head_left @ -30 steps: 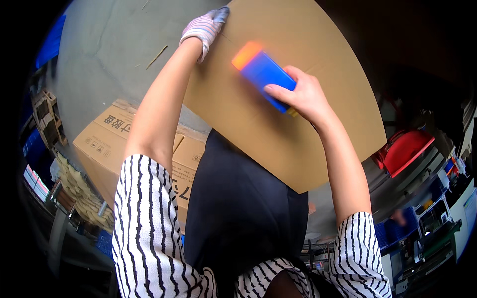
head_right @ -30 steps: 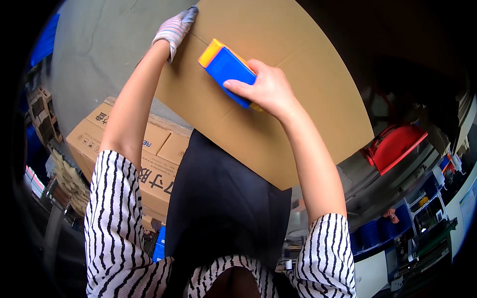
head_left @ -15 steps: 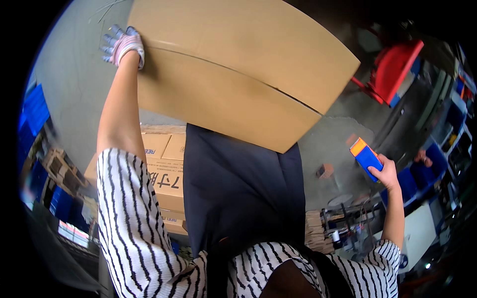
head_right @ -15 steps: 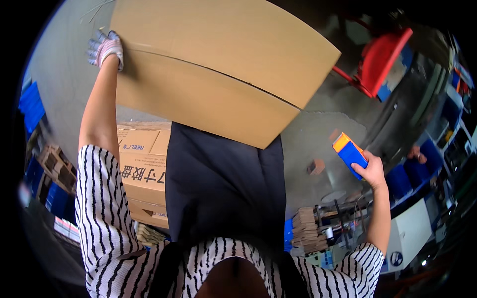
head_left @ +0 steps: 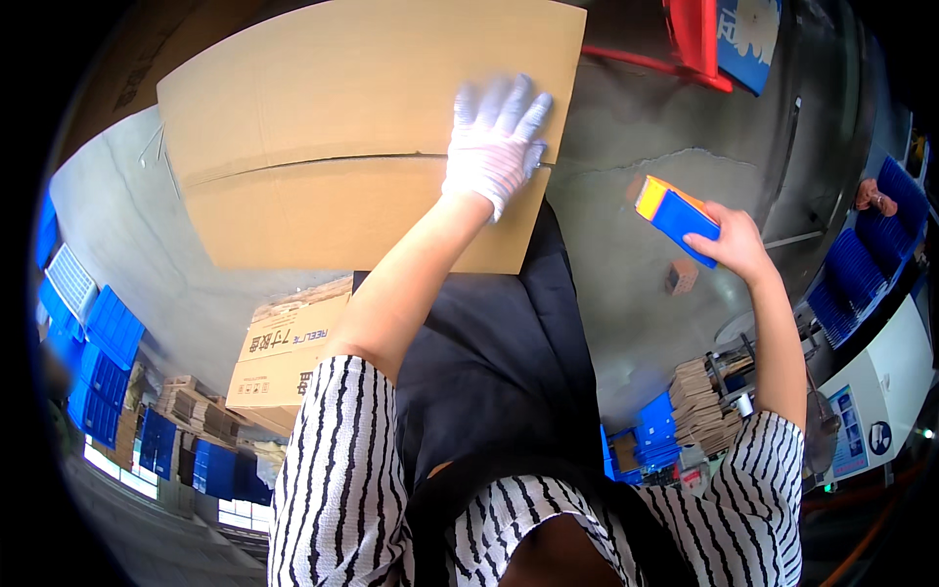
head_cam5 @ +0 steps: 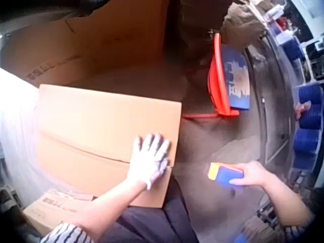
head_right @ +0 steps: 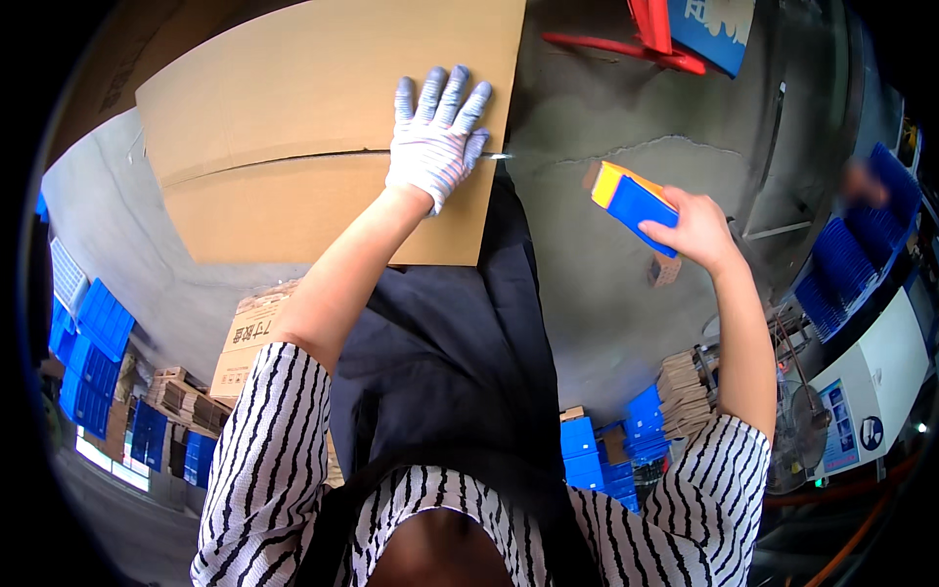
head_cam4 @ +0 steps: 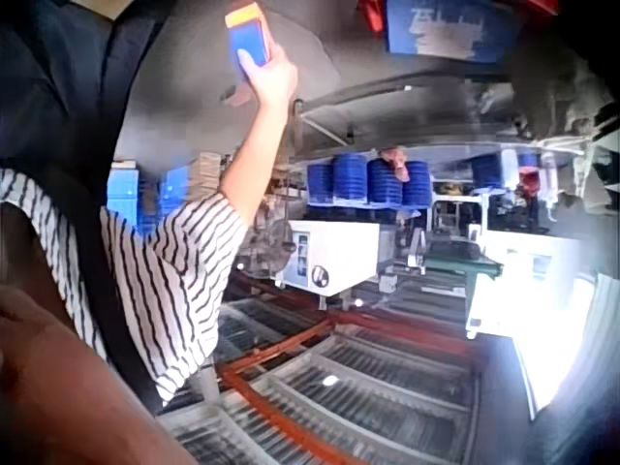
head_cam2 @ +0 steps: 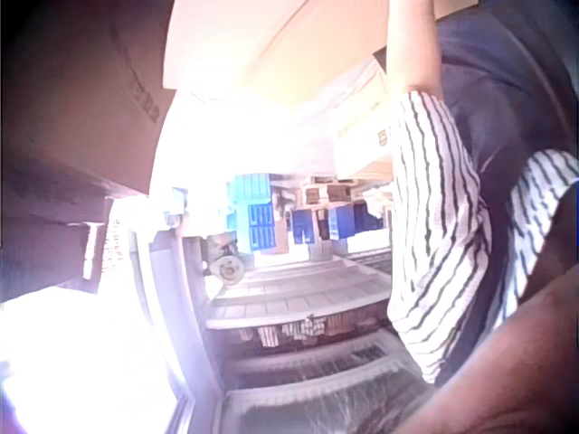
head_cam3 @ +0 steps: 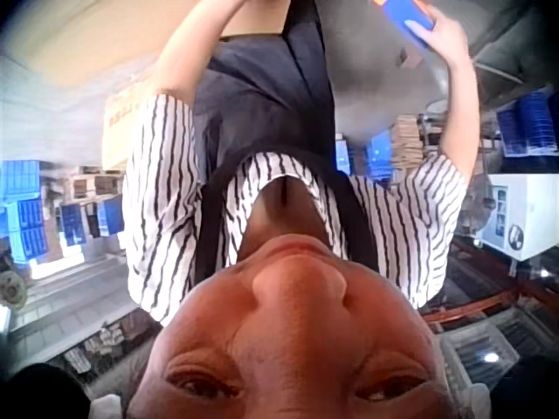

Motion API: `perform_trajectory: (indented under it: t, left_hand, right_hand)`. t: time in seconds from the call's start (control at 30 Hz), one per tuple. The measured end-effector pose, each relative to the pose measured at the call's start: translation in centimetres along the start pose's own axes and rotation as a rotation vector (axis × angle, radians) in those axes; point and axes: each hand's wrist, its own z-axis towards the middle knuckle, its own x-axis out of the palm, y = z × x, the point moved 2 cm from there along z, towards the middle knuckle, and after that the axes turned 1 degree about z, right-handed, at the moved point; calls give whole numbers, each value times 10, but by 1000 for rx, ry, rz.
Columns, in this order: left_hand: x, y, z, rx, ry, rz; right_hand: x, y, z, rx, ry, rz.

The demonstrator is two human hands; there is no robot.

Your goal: The person assembles flat cardboard sheets into boxes by folding the flaps and securing them with a tape dispenser. They repeatedly pick up sheets, fold the sides, and apply tape to the seams. The person also handles plastic ties and moves around a warehouse environment filled with blue crates and cardboard stacks.

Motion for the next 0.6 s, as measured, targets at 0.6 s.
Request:
perform_trajectory:
  t: [0.6]
  left_hand:
    - [12, 13, -5, -9, -72, -48]
  right_hand:
    - [151, 123, 152, 439, -113, 88]
